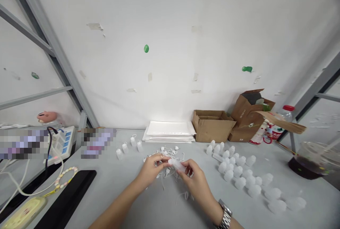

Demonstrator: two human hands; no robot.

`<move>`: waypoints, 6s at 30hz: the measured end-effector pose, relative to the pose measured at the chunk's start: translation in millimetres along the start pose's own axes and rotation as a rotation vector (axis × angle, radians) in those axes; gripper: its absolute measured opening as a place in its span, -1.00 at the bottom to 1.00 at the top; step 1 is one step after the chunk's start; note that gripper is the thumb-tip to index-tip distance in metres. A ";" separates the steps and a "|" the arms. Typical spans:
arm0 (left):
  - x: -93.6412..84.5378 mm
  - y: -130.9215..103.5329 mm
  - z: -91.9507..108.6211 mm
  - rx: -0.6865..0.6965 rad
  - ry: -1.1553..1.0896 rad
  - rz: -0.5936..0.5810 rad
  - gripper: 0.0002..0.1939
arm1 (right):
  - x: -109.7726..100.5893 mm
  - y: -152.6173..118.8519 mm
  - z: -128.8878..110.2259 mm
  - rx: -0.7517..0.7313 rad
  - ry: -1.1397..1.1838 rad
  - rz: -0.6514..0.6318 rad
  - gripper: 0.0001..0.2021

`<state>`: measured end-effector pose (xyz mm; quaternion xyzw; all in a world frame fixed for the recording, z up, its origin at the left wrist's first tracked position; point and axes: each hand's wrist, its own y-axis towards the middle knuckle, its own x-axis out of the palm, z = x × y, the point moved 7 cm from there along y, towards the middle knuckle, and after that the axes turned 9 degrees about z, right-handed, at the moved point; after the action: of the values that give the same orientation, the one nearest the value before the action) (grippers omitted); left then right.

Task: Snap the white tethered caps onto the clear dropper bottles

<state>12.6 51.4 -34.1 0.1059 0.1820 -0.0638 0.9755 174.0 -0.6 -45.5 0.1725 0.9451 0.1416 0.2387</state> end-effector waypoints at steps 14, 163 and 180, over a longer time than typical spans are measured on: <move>4.2 -2.6 -4.8 -0.184 -0.259 0.020 -0.87 | -2.5 -11.2 -34.6 -0.585 -0.303 0.066 -0.82; 9.9 -9.0 4.0 -0.210 -0.582 -0.008 -0.77 | 34.6 -13.9 2.1 0.431 0.551 -0.379 -0.45; 17.0 -13.0 1.8 -0.263 -0.618 -0.063 -0.59 | 38.6 -13.4 5.3 0.368 0.504 -0.434 -0.49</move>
<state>26.9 36.9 -41.2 -0.0508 -0.1125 -0.0988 0.9874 141.4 3.6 -70.2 -0.0317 0.9983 -0.0466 -0.0117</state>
